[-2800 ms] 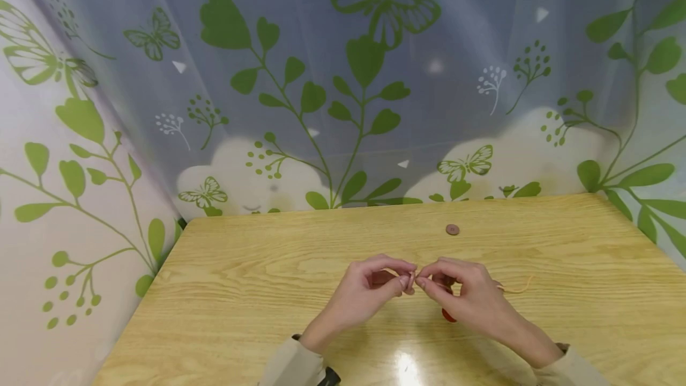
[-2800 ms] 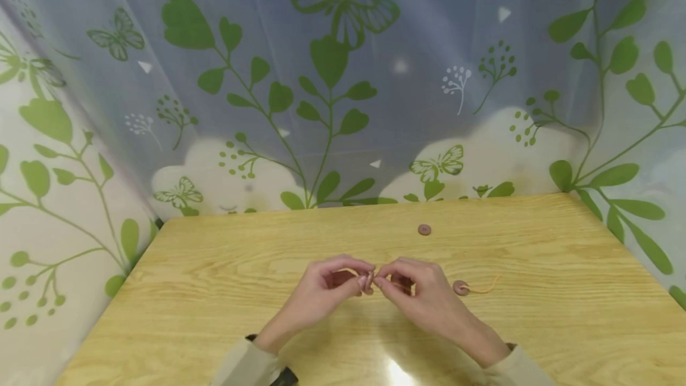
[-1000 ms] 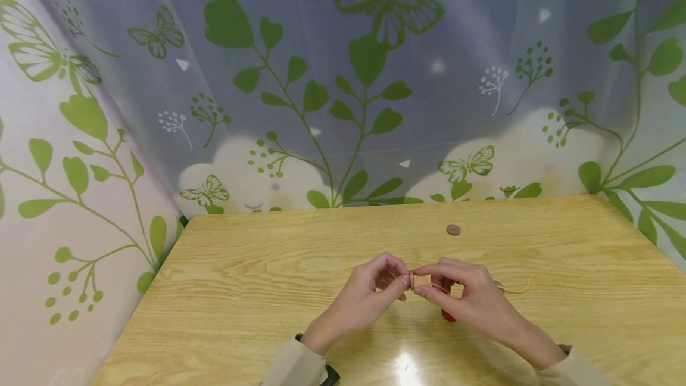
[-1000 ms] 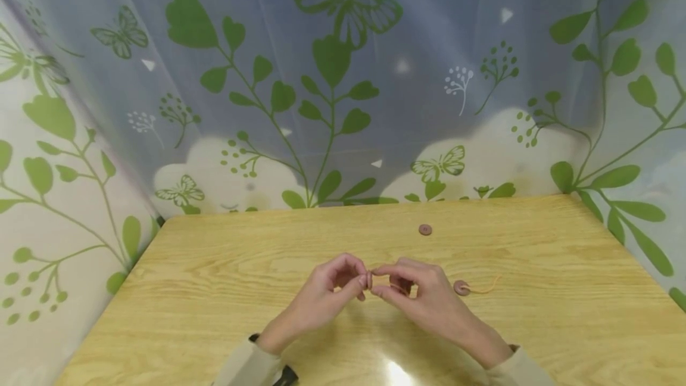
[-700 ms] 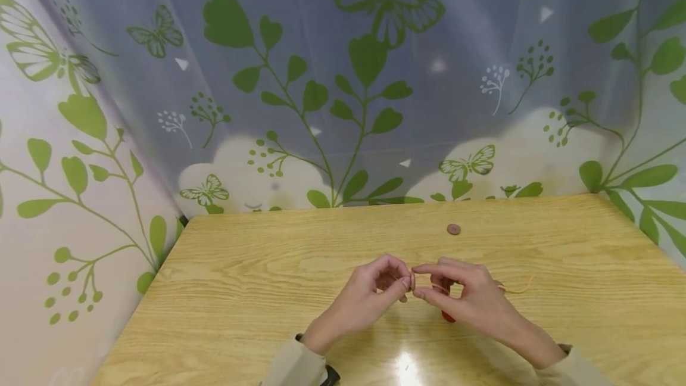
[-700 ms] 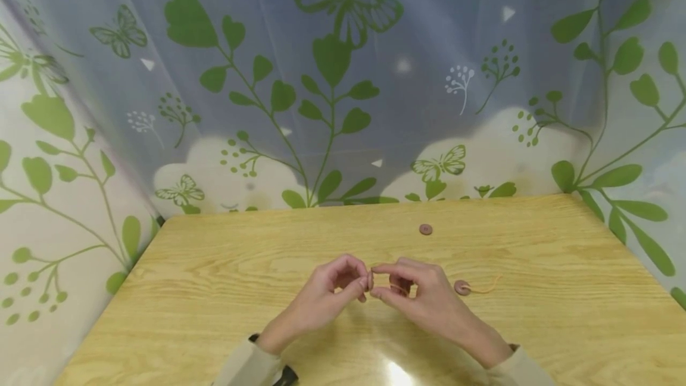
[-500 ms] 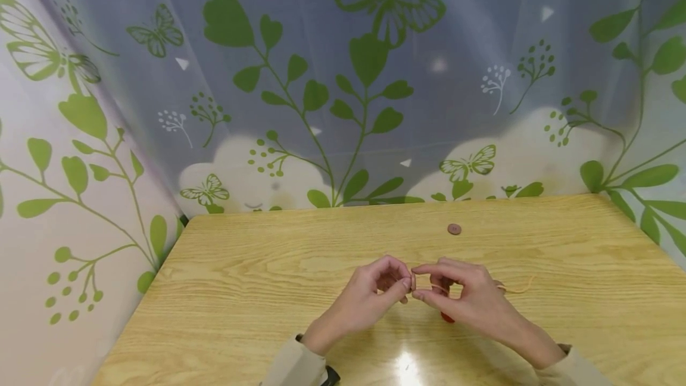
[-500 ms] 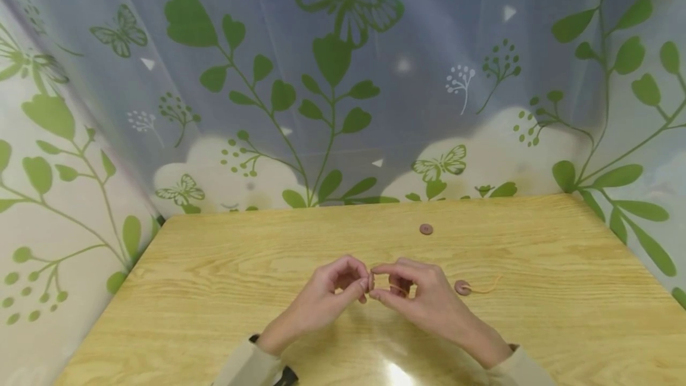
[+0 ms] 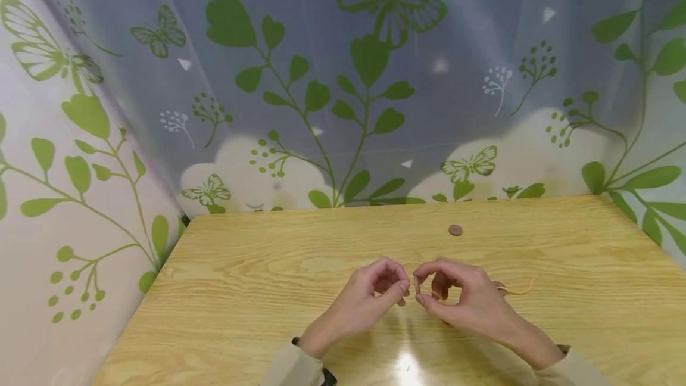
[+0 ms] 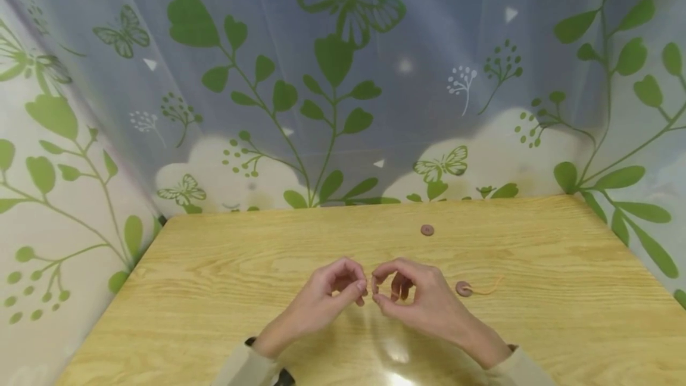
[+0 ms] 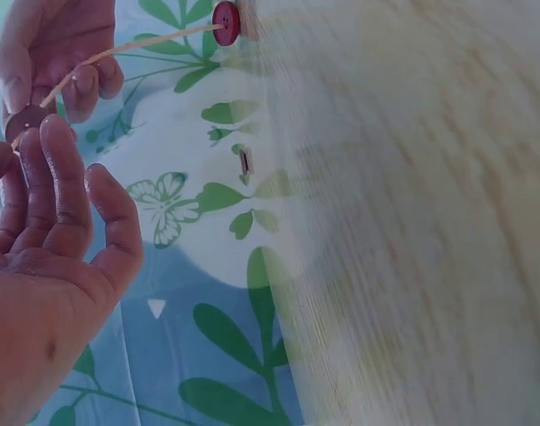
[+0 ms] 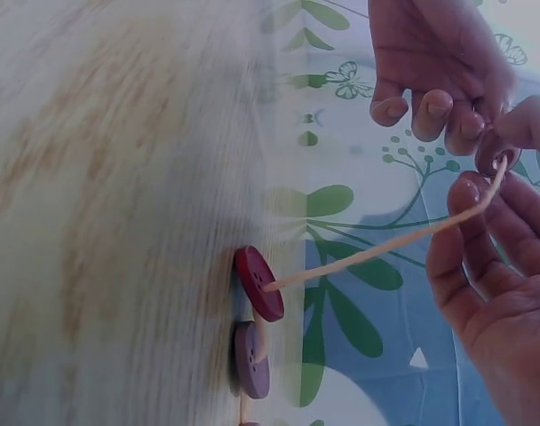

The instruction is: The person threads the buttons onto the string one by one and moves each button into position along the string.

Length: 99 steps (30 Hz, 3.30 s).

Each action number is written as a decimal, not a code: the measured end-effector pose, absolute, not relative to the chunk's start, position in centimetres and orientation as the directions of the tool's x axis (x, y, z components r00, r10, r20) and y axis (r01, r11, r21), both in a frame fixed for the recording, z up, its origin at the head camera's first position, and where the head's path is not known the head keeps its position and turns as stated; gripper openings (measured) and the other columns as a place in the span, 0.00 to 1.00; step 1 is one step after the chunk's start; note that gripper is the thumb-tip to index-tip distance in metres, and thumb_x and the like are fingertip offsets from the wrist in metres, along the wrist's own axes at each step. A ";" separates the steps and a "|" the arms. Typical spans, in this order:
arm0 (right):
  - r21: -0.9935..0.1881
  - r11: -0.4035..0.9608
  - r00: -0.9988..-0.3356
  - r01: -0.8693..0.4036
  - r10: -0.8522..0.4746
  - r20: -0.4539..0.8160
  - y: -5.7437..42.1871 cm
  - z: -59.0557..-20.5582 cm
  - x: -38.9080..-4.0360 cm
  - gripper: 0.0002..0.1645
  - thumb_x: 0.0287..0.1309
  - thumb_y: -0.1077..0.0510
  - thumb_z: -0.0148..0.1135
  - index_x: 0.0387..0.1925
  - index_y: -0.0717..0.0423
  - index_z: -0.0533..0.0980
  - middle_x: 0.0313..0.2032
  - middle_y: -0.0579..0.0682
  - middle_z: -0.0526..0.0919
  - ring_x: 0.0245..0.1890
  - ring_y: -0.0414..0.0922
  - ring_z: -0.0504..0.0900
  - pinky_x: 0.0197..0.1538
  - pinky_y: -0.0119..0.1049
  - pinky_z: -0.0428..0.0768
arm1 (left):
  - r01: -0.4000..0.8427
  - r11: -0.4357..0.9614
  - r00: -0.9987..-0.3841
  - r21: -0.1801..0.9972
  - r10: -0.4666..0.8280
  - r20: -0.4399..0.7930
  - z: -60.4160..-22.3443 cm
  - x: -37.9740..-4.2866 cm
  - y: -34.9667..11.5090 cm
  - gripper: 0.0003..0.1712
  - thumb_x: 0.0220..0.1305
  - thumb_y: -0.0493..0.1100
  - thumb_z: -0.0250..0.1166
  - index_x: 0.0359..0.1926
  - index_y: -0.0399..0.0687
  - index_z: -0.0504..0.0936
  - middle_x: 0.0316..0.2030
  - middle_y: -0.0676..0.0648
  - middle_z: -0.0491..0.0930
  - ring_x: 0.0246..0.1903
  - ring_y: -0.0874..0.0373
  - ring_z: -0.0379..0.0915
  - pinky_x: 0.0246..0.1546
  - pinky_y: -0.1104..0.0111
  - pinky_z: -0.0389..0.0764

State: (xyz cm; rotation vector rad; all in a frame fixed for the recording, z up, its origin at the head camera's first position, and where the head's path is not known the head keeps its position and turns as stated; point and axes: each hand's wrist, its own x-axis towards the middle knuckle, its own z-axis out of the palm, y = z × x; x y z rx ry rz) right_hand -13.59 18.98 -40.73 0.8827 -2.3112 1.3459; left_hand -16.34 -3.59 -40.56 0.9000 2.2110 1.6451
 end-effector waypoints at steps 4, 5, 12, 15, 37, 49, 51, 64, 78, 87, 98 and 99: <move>-0.670 0.364 -0.761 -0.647 -0.355 0.543 19.0 -40.9 -13.6 0.22 0.51 0.70 0.73 0.45 0.46 0.82 0.29 0.37 0.82 0.25 0.31 0.76 0.23 0.32 0.77 | 0.329 0.190 -0.784 0.925 0.601 0.156 -40.6 -16.2 -3.9 0.06 0.75 0.42 0.60 0.47 0.45 0.79 0.39 0.42 0.83 0.34 0.51 0.83 0.36 0.74 0.81; -0.669 0.363 -0.760 -0.648 -0.356 0.543 19.0 -40.9 -13.6 0.23 0.51 0.71 0.73 0.46 0.46 0.82 0.29 0.37 0.82 0.25 0.31 0.76 0.23 0.32 0.77 | 0.330 0.192 -0.784 0.924 0.601 0.155 -40.6 -16.2 -3.9 0.06 0.75 0.42 0.60 0.47 0.44 0.79 0.39 0.42 0.83 0.34 0.52 0.83 0.36 0.75 0.81; -0.651 0.348 -0.737 -0.674 -0.368 0.567 19.0 -41.3 -13.8 0.26 0.50 0.73 0.71 0.49 0.47 0.83 0.34 0.41 0.87 0.27 0.31 0.79 0.27 0.32 0.81 | 0.339 0.192 -0.782 0.921 0.601 0.162 -40.6 -16.0 -4.2 0.07 0.75 0.41 0.60 0.47 0.43 0.79 0.38 0.41 0.83 0.34 0.47 0.84 0.36 0.73 0.83; -0.641 0.348 -0.728 -0.684 -0.372 0.576 19.0 -41.4 -13.9 0.25 0.51 0.73 0.70 0.47 0.47 0.83 0.37 0.43 0.88 0.30 0.32 0.81 0.31 0.31 0.83 | 0.337 0.196 -0.783 0.921 0.601 0.158 -40.6 -16.0 -4.3 0.06 0.75 0.40 0.60 0.47 0.43 0.79 0.39 0.41 0.83 0.35 0.44 0.84 0.37 0.71 0.84; -0.640 0.427 -0.767 -0.639 -0.414 0.490 19.5 -42.0 -13.8 0.24 0.51 0.72 0.70 0.43 0.42 0.80 0.40 0.45 0.89 0.37 0.32 0.83 0.36 0.33 0.85 | 0.422 0.274 -0.787 0.864 0.583 0.200 -41.0 -16.8 -4.9 0.05 0.76 0.44 0.58 0.46 0.48 0.78 0.42 0.43 0.84 0.41 0.66 0.79 0.46 0.70 0.82; -0.673 0.435 -0.795 -0.598 -0.427 0.430 20.1 -42.1 -13.5 0.22 0.51 0.71 0.70 0.43 0.44 0.81 0.41 0.47 0.89 0.35 0.32 0.83 0.31 0.33 0.84 | 0.458 0.345 -0.788 0.819 0.584 0.194 -40.8 -16.8 -5.0 0.04 0.76 0.45 0.58 0.46 0.53 0.77 0.43 0.54 0.82 0.47 0.63 0.78 0.51 0.69 0.79; -0.665 0.429 -0.785 -0.611 -0.434 0.442 20.1 -42.2 -13.5 0.22 0.51 0.71 0.70 0.43 0.44 0.80 0.41 0.48 0.89 0.34 0.32 0.83 0.30 0.33 0.84 | 0.467 0.362 -0.788 0.806 0.584 0.194 -40.7 -16.9 -5.1 0.04 0.75 0.44 0.58 0.46 0.53 0.77 0.43 0.55 0.82 0.47 0.64 0.77 0.51 0.68 0.79; -0.675 0.483 -0.815 -0.558 -0.471 0.336 20.7 -42.2 -13.2 0.14 0.58 0.64 0.71 0.41 0.44 0.80 0.37 0.38 0.87 0.29 0.30 0.81 0.28 0.30 0.82 | 0.488 0.400 -0.780 0.776 0.598 0.183 -40.5 -17.3 -5.5 0.03 0.76 0.45 0.56 0.45 0.53 0.76 0.44 0.53 0.83 0.48 0.60 0.79 0.49 0.70 0.77; -0.729 0.419 -0.793 -0.541 -0.542 0.278 21.3 -42.5 -13.3 0.12 0.60 0.64 0.70 0.42 0.47 0.79 0.32 0.39 0.84 0.20 0.26 0.72 0.23 0.27 0.76 | 0.477 0.402 -0.780 0.782 0.604 0.165 -40.5 -17.5 -5.9 0.04 0.77 0.45 0.55 0.45 0.53 0.76 0.45 0.48 0.84 0.48 0.61 0.80 0.50 0.70 0.78; -0.745 0.397 -0.782 -0.536 -0.565 0.262 21.4 -42.7 -13.4 0.13 0.58 0.67 0.70 0.41 0.49 0.79 0.35 0.43 0.86 0.24 0.28 0.79 0.27 0.28 0.81 | 0.468 0.398 -0.781 0.789 0.604 0.159 -40.6 -17.6 -6.1 0.04 0.77 0.45 0.55 0.45 0.52 0.75 0.46 0.46 0.85 0.48 0.61 0.81 0.50 0.71 0.79; -0.747 0.392 -0.767 -0.537 -0.596 0.238 22.0 -43.0 -13.4 0.13 0.57 0.69 0.69 0.41 0.52 0.79 0.36 0.47 0.87 0.37 0.30 0.84 0.35 0.30 0.86 | 0.461 0.392 -0.781 0.797 0.605 0.154 -40.8 -17.6 -6.3 0.04 0.78 0.45 0.55 0.45 0.52 0.75 0.45 0.46 0.85 0.47 0.64 0.80 0.51 0.70 0.80; -0.742 0.396 -0.765 -0.540 -0.598 0.238 22.1 -43.0 -13.4 0.14 0.56 0.69 0.69 0.41 0.52 0.78 0.36 0.46 0.87 0.36 0.30 0.83 0.34 0.30 0.85 | 0.463 0.391 -0.780 0.796 0.606 0.156 -40.8 -17.6 -6.3 0.05 0.78 0.45 0.55 0.45 0.52 0.75 0.45 0.46 0.85 0.47 0.64 0.80 0.51 0.70 0.80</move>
